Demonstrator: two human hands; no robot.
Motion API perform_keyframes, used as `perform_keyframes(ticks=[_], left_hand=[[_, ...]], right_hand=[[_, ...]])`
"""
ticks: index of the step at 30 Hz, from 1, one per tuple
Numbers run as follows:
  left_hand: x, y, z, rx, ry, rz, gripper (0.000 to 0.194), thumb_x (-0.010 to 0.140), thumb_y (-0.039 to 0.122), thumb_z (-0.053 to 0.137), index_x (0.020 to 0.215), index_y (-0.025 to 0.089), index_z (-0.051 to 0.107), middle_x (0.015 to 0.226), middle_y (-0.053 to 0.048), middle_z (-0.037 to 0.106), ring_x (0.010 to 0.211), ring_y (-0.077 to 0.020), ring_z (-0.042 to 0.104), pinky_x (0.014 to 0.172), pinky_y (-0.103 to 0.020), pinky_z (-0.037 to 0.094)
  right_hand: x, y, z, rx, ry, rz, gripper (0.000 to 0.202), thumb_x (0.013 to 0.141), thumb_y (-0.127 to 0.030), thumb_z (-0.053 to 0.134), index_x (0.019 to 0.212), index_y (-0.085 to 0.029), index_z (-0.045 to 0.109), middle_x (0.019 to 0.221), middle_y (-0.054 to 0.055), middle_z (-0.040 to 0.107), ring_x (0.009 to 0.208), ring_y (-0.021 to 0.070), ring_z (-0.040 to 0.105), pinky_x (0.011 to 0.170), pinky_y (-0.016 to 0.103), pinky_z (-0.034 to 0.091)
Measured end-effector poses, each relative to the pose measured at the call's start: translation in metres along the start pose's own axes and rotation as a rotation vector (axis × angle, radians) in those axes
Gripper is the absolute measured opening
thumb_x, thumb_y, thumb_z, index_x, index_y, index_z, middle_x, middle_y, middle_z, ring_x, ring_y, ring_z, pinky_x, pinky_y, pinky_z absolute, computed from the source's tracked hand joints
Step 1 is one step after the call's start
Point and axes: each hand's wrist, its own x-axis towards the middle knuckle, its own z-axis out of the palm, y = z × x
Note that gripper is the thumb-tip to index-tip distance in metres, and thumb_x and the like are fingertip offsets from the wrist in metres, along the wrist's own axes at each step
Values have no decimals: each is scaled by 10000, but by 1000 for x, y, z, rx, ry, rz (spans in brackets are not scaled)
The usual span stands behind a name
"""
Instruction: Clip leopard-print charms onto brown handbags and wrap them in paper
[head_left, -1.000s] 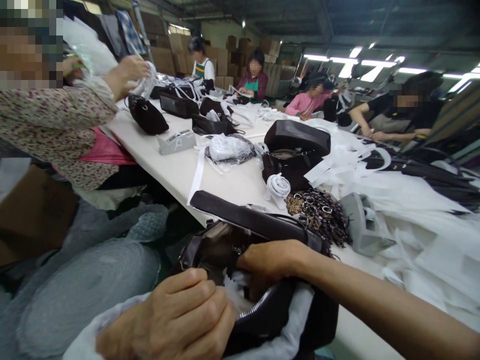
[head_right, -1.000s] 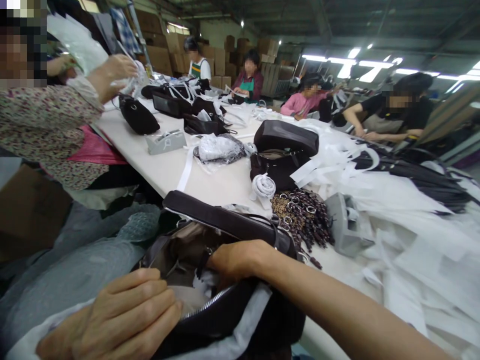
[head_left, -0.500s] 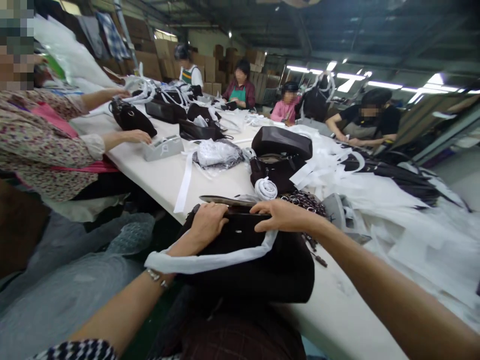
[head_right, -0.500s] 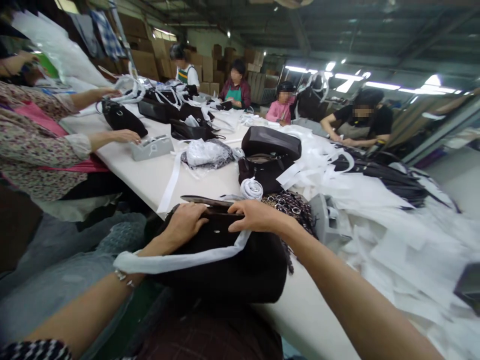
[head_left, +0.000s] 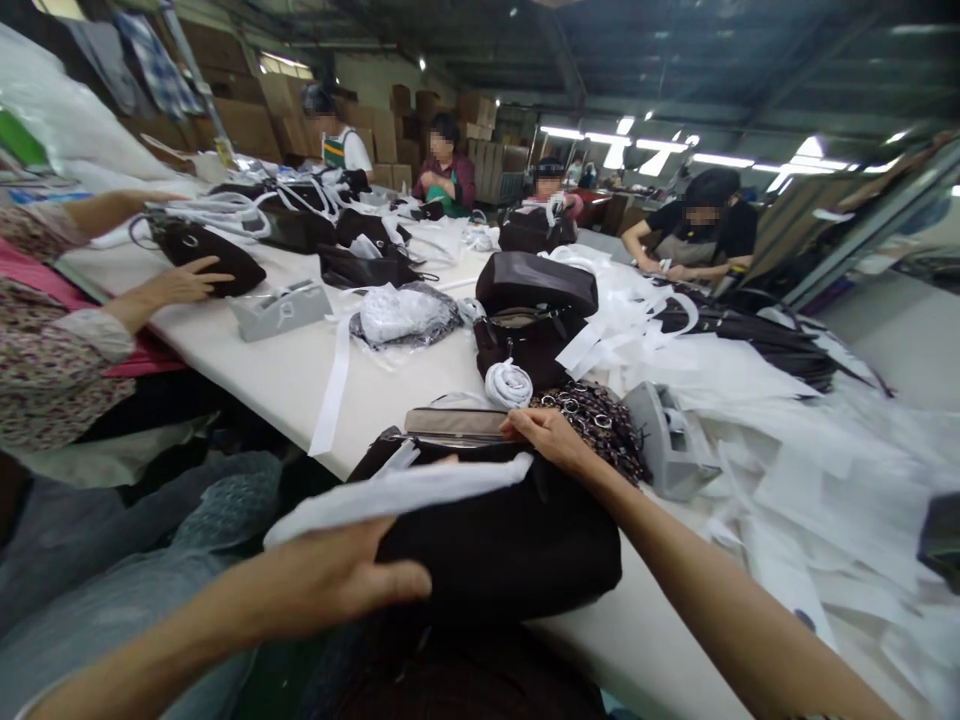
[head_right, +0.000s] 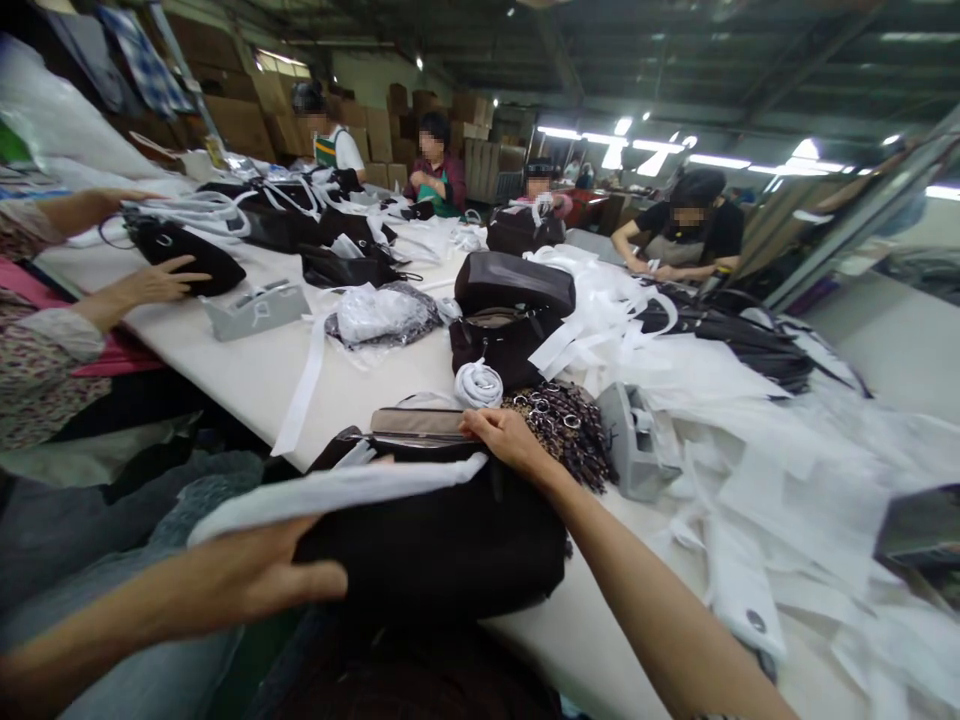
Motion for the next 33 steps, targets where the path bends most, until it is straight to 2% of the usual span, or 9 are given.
perform_keyframes(ticks=[5, 9, 12, 15, 18, 20, 22, 27, 33], left_hand=[[142, -57, -44, -763, 109, -417, 534, 943, 558, 390, 978, 84, 636, 994, -180, 727, 847, -215, 702, 754, -329, 566], [196, -75, -28, -839, -34, -556, 419, 849, 500, 599, 873, 85, 644, 749, -139, 726, 650, -195, 685, 603, -281, 546], [182, -65, -19, -797, -262, -379, 416, 811, 505, 642, 923, 105, 678, 755, -112, 732, 636, -199, 684, 597, -295, 544], [148, -57, -39, -809, -221, -211, 402, 821, 488, 642, 1044, 155, 681, 903, -101, 747, 781, -209, 702, 734, -331, 563], [102, -60, -66, -787, 54, -194, 375, 783, 444, 703, 1052, 183, 701, 856, -75, 749, 776, -219, 697, 801, -376, 563], [63, -66, -68, -736, 413, -254, 343, 804, 441, 679, 1073, 229, 692, 892, -25, 746, 886, -225, 690, 946, -404, 516], [21, -75, -51, -622, 581, -389, 430, 799, 503, 658, 1172, 291, 636, 1111, -3, 717, 1118, -280, 628, 1072, -453, 430], [-59, -94, 30, -425, 357, -667, 654, 638, 656, 681, 1251, 469, 551, 1397, 55, 563, 1254, -364, 541, 1071, -516, 431], [-28, -72, 43, -266, 366, -654, 515, 581, 629, 695, 1061, 449, 655, 1231, 91, 675, 1239, -346, 555, 1092, -502, 405]], right_hand=[[0, -9, -12, 181, 211, -14, 508, 874, -609, 510, 939, -146, 711, 874, 80, 725, 843, 218, 684, 842, 364, 517], [-14, -15, -30, -105, 197, -94, 487, 814, -540, 648, 1175, -214, 645, 1152, 74, 680, 1092, 248, 618, 996, 399, 440], [-26, -9, -35, -393, 41, -155, 533, 720, -463, 770, 1192, -244, 652, 1276, 72, 610, 1192, 263, 550, 1056, 401, 387], [-29, 4, -34, -517, 7, -183, 267, 769, -368, 735, 985, -212, 725, 1200, 81, 637, 1119, 244, 584, 1026, 376, 404], [-23, 20, -33, -467, 42, -175, 141, 804, -285, 679, 911, -203, 720, 1105, 59, 672, 1017, 211, 617, 963, 343, 430], [-18, 29, -35, -390, 64, -140, 143, 801, -275, 665, 914, -205, 717, 1040, 35, 690, 968, 203, 624, 922, 326, 437], [-17, 38, -36, -316, 91, -96, 171, 817, -297, 637, 936, -204, 716, 987, 14, 702, 929, 197, 626, 879, 305, 439], [-16, 45, -36, -294, 142, -61, 227, 868, -369, 579, 905, -199, 725, 835, -18, 694, 795, 166, 620, 741, 248, 427], [-15, 33, -26, -518, 155, -218, 129, 870, -291, 628, 919, -225, 727, 953, 18, 706, 884, 168, 622, 797, 243, 416]])
